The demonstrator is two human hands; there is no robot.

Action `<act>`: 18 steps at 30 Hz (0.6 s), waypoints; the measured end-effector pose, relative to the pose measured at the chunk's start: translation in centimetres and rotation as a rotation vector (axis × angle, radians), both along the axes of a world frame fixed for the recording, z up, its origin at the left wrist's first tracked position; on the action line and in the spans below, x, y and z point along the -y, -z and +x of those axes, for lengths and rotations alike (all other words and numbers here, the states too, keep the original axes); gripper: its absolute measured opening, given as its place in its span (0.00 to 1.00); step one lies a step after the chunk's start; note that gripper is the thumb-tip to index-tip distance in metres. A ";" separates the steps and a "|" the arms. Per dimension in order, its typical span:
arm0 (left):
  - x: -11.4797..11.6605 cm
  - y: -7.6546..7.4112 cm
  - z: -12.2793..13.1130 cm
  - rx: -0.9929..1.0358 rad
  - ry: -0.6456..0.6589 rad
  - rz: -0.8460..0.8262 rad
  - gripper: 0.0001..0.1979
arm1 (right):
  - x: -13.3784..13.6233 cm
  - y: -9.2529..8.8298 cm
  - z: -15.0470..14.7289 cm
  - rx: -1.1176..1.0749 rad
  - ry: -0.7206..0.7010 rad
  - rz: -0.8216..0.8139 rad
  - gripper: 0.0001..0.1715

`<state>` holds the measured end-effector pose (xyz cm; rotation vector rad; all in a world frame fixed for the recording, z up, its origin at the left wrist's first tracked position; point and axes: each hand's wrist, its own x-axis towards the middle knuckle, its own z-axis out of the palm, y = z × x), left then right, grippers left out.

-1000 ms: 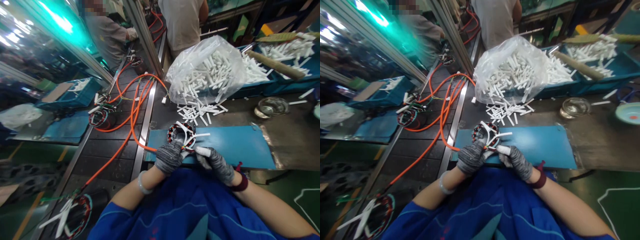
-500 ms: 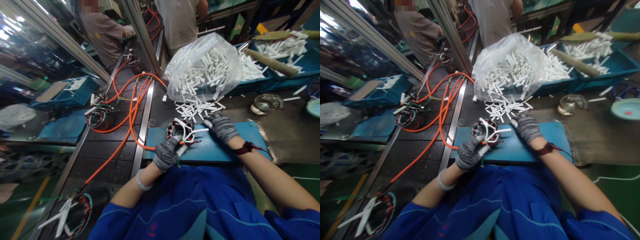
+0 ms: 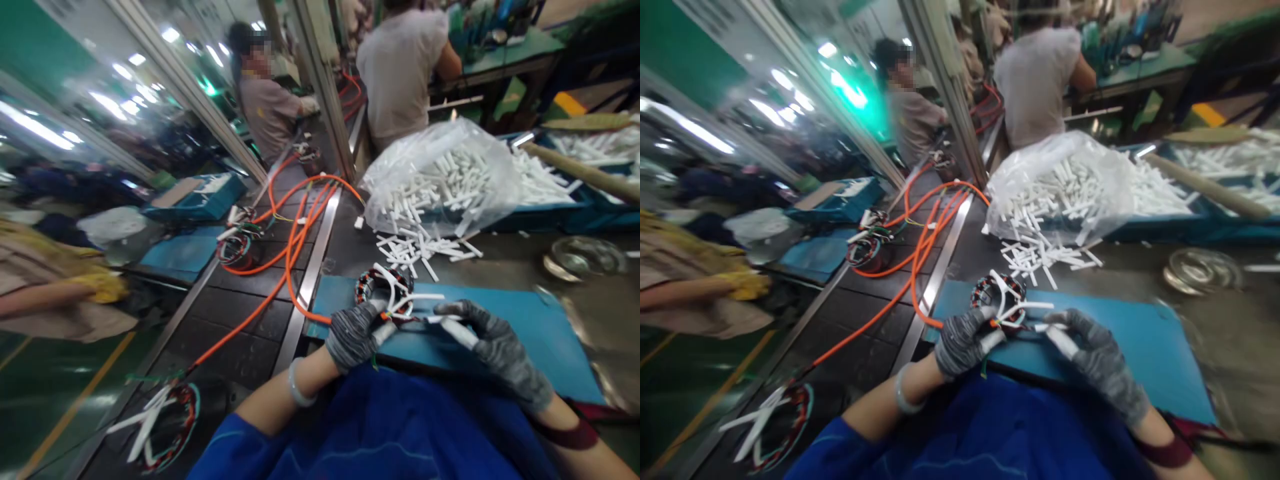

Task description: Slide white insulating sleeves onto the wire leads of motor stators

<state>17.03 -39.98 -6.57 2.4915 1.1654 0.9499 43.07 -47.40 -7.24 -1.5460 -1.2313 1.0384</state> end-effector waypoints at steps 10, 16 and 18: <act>-0.5 -1.6 0.0 0.055 0.036 0.155 0.16 | -2.9 -2.5 0.7 -0.031 -0.172 0.076 0.20; -0.5 -1.0 -0.2 0.064 0.047 0.140 0.16 | -3.0 -2.2 -0.1 0.011 -0.205 0.115 0.22; -0.5 -0.7 -0.2 0.060 0.041 0.138 0.16 | -2.8 -2.0 -0.6 0.117 -0.235 0.273 0.20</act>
